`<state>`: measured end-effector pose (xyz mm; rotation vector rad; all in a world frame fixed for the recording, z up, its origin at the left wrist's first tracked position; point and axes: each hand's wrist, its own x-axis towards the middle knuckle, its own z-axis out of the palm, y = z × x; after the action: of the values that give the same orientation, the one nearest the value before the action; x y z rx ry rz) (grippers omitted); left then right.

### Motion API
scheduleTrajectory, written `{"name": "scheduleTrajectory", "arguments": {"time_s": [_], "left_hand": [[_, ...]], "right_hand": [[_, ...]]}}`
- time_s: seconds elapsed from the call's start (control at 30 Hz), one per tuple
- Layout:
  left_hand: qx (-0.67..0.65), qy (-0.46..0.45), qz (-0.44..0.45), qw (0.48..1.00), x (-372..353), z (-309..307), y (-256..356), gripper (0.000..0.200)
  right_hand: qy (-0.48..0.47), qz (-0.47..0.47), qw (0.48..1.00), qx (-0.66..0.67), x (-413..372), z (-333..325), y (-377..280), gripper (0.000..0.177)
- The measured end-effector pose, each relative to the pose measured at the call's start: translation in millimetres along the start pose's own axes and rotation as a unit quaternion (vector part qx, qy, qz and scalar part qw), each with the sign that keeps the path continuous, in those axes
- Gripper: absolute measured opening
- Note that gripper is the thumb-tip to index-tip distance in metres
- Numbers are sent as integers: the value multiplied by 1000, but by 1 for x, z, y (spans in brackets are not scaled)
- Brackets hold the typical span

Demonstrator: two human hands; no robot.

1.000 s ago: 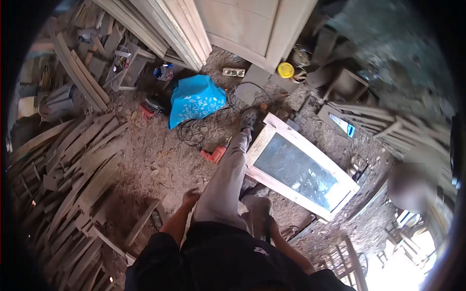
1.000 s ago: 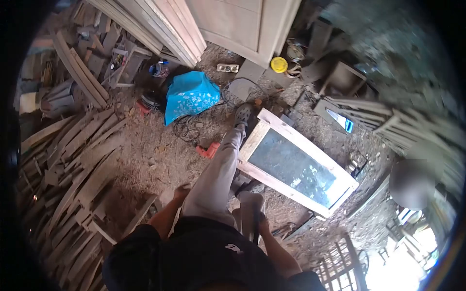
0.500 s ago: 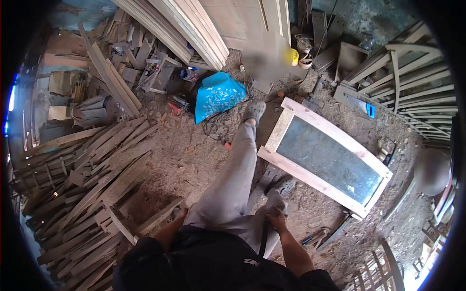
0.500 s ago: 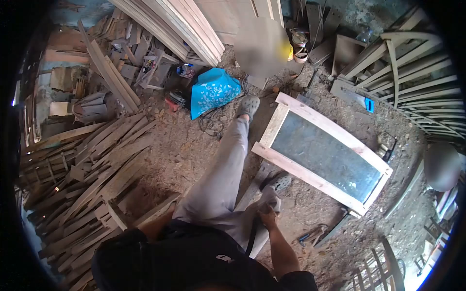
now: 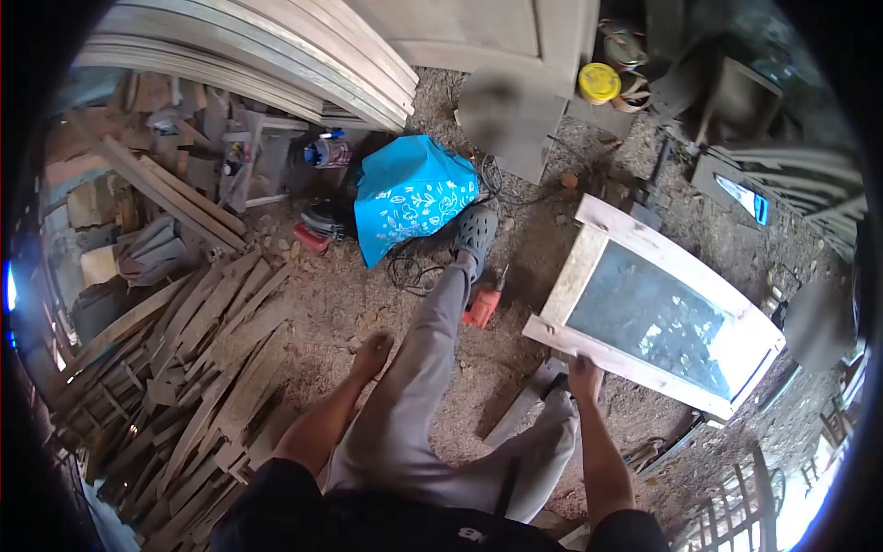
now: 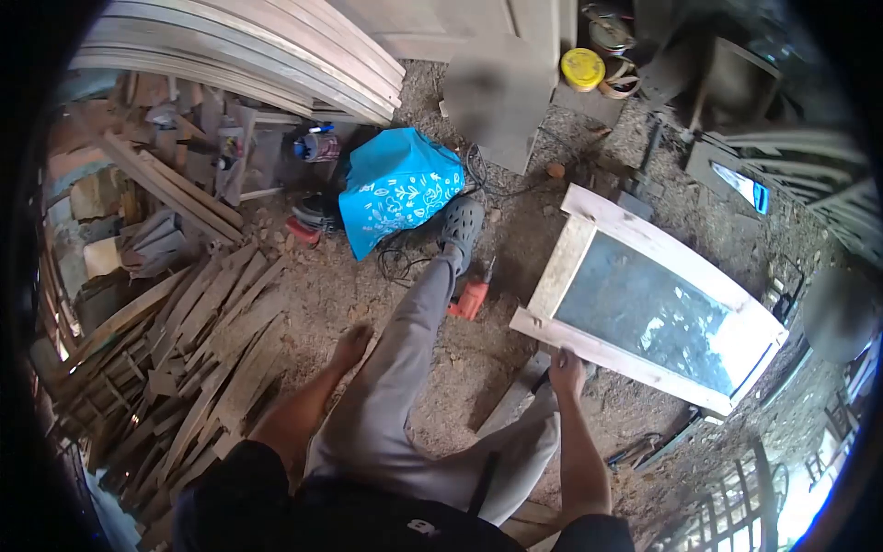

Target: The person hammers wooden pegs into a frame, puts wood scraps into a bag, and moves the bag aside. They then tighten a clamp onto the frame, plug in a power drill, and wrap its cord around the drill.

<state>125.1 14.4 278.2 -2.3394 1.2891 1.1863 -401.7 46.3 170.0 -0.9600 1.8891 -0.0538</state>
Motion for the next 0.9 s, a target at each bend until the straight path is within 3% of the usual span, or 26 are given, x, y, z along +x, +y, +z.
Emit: {"name": "scheduleTrajectory", "arguments": {"time_s": [0.03, 0.07, 0.13, 0.17, 0.2, 0.23, 0.27, 0.37, 0.43, 0.5, 0.53, 0.6, 0.63, 0.77, 0.83, 0.9], "left_hand": [[-56, 6, 82, 995, 54, -21, 56, 46], [-121, 59, 151, 979, 113, -16, 86, 41], [-118, 54, 215, 968, 217, -32, 162, 41], [-92, 112, 249, 958, 266, -25, 181, 40], [-97, 141, 289, 942, 314, -15, 197, 41], [-126, 117, 290, 942, 349, -22, 228, 48], [-117, 133, 313, 933, 386, -24, 250, 50], [-84, 163, 276, 944, 474, -22, 299, 56], [-72, 179, 256, 947, 518, -18, 309, 59], [140, 291, 337, 884, 553, -13, 308, 65], [138, 282, 337, 888, 566, -9, 308, 65], [207, 248, 418, 849, 587, -4, 308, 70], [192, 246, 445, 839, 596, -3, 309, 69], [169, 257, 452, 837, 617, 9, 306, 58], [164, 239, 447, 847, 621, 12, 306, 58], [162, 228, 441, 853, 623, 9, 307, 59]], "right_hand": [[95, -116, 988, -24, 42, 17, -39, 31], [116, -151, 981, -34, 89, 32, -86, 33], [57, -167, 984, -7, 189, 47, -201, 25], [75, -267, 958, -68, 236, 48, -257, 17], [105, -355, 928, -42, 282, 58, -298, 15], [81, -313, 940, -105, 316, 63, -340, 16], [148, -391, 905, -76, 357, 81, -366, 16], [95, -373, 894, -229, 432, 101, -456, 28], [101, -412, 842, -333, 483, 122, -472, 31], [83, -395, 835, -373, 500, 132, -487, 31], [67, -378, 828, -408, 504, 136, -491, 30], [60, -393, 809, -434, 511, 146, -492, 29], [61, -416, 786, -453, 515, 150, -495, 28], [42, -387, 790, -474, 524, 162, -495, 24], [75, -409, 770, -484, 526, 167, -498, 21], [45, -417, 771, -479, 516, 164, -502, 20]]}}
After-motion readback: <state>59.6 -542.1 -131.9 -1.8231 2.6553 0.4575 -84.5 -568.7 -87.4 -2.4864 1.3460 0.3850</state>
